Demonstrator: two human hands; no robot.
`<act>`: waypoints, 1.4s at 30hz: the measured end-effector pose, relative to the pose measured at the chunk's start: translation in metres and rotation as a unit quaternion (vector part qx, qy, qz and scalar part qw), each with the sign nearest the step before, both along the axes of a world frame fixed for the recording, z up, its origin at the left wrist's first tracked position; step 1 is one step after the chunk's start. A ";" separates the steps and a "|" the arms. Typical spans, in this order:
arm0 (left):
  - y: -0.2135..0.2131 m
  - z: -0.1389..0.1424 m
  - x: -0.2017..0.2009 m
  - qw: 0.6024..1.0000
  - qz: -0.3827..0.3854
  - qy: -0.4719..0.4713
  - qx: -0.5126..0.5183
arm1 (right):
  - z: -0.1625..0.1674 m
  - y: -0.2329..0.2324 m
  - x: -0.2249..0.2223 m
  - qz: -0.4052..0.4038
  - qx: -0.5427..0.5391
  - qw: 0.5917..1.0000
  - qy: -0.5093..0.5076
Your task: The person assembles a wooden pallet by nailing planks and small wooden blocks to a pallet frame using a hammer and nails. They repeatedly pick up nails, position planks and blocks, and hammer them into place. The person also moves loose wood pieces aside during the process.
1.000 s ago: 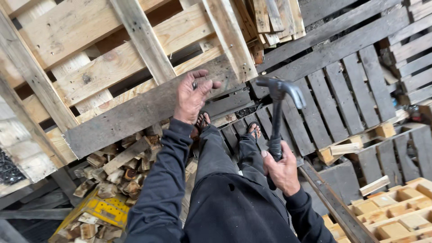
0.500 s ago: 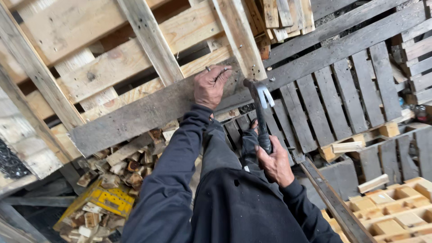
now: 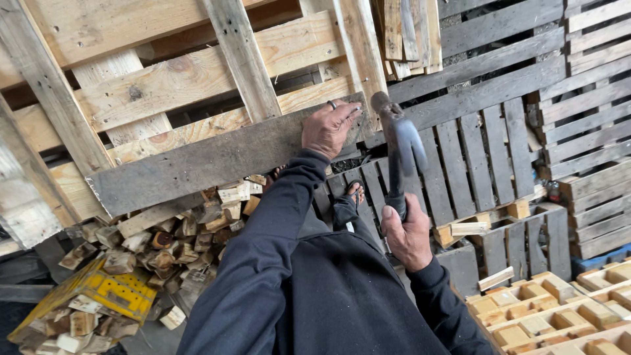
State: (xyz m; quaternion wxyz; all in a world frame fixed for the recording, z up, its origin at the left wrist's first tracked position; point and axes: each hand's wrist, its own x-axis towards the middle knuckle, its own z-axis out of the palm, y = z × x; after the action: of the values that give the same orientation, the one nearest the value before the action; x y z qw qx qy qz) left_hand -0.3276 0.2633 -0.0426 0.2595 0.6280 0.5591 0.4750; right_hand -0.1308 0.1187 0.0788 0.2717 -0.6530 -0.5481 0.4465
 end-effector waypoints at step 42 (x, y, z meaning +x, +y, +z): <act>0.021 -0.006 -0.004 0.955 0.197 -0.219 0.019 | 0.088 0.071 0.031 -0.095 0.081 0.864 0.487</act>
State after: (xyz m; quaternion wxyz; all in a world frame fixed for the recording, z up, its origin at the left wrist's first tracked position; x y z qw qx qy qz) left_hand -0.3321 0.2839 -0.0483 0.2644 0.3906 0.5920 0.6535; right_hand -0.0994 0.1901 0.1665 0.5973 -0.3767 -0.3155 0.6339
